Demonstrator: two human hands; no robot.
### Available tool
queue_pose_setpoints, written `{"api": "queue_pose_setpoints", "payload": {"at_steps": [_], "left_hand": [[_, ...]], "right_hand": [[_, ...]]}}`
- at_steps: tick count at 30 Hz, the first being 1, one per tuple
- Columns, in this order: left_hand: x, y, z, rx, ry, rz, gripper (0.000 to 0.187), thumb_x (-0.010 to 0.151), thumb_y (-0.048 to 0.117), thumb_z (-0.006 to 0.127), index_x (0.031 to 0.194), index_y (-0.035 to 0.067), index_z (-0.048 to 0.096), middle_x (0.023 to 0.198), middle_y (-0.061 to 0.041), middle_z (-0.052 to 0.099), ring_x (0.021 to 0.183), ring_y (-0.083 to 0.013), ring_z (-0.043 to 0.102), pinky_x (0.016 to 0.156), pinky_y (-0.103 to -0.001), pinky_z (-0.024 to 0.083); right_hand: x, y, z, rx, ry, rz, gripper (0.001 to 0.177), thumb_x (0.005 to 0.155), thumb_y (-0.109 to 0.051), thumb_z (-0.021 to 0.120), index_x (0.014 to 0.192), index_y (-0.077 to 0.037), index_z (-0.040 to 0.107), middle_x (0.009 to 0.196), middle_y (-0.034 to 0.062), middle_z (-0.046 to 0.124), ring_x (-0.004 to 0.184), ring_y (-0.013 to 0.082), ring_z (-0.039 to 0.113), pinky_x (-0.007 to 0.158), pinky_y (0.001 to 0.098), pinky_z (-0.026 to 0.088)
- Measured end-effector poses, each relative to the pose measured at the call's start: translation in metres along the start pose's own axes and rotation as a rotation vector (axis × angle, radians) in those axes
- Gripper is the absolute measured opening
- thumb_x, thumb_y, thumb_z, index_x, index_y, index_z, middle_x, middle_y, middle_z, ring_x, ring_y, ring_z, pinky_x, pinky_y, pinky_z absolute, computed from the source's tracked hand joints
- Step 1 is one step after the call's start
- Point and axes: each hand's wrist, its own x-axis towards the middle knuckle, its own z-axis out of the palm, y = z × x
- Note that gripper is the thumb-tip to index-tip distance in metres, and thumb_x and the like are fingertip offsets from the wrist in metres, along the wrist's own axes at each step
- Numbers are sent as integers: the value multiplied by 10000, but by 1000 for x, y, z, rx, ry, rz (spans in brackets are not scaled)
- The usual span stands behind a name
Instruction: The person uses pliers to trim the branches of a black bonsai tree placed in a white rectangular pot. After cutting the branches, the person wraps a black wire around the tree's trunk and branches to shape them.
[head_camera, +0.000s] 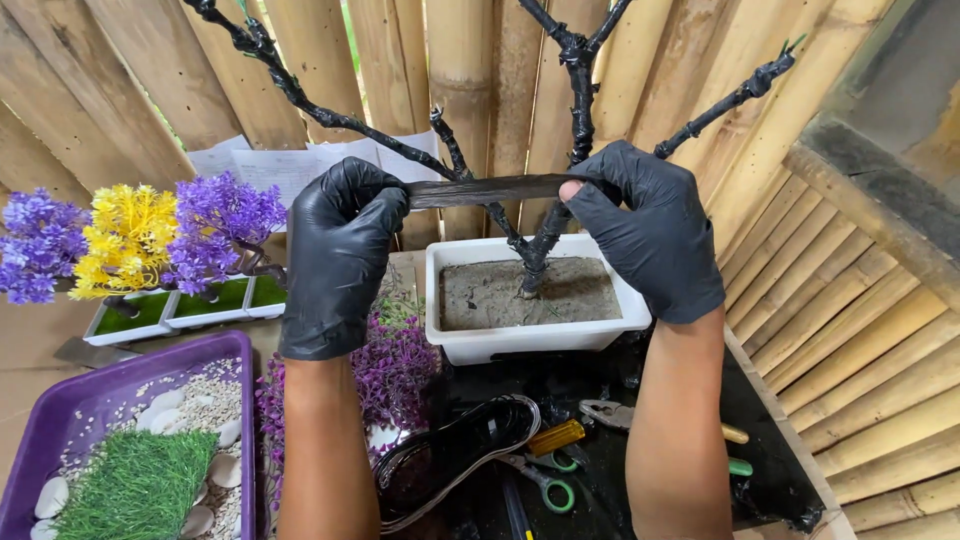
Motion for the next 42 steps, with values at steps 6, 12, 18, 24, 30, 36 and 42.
{"api": "queue_pose_setpoints", "payload": {"at_steps": [6,12,18,24,30,36,42], "left_hand": [[-14,19,-5,364,-128,88,169,990,113,690,822,98,679,765,35,593,764,-92,510,671,-321,442],[-14,10,7,257,-121,23,198,979,109,710,791,111,647,746,43,550,755,-102,478,671,-315,424],[-3,-38,29,83,-61,-99,128,932,111,711,806,124,696,760,47,619,758,-99,549,697,-294,484],[2,-85,44,-133,25,-83,49,947,133,717,916,113,749,824,46,679,797,-103,588,741,-298,510],[-1,-88,60,-269,168,-94,47,911,124,738,914,91,771,824,0,732,788,-123,659,721,-301,586],[-2,-91,65,-445,192,-102,50,898,99,749,917,57,768,845,-50,758,803,-166,701,773,-333,637],[2,-91,65,-484,105,-72,72,935,109,710,901,47,723,847,-62,733,812,-183,700,783,-354,658]], "right_hand": [[-3,-1,-8,-1,25,59,85,992,-129,687,938,-78,728,867,11,640,832,157,567,774,366,481],[-4,-7,-3,-159,130,10,118,1003,-121,699,945,-39,762,772,17,639,744,133,551,708,348,473],[-2,-8,0,-208,201,-14,91,974,-71,724,886,-57,744,775,-1,655,743,116,566,725,323,480],[0,-5,8,-201,272,-62,54,975,-19,747,1004,-36,788,866,30,730,792,127,636,781,307,528],[-1,-6,15,-202,313,-163,66,1029,33,721,1069,36,774,901,97,725,820,185,666,766,333,551],[-4,-6,19,-236,366,-257,64,1038,88,723,1068,68,777,924,136,729,842,219,677,788,361,563],[-5,-10,8,-268,317,-99,59,1003,-26,758,1047,-5,791,886,73,741,801,170,675,744,331,559]]}}
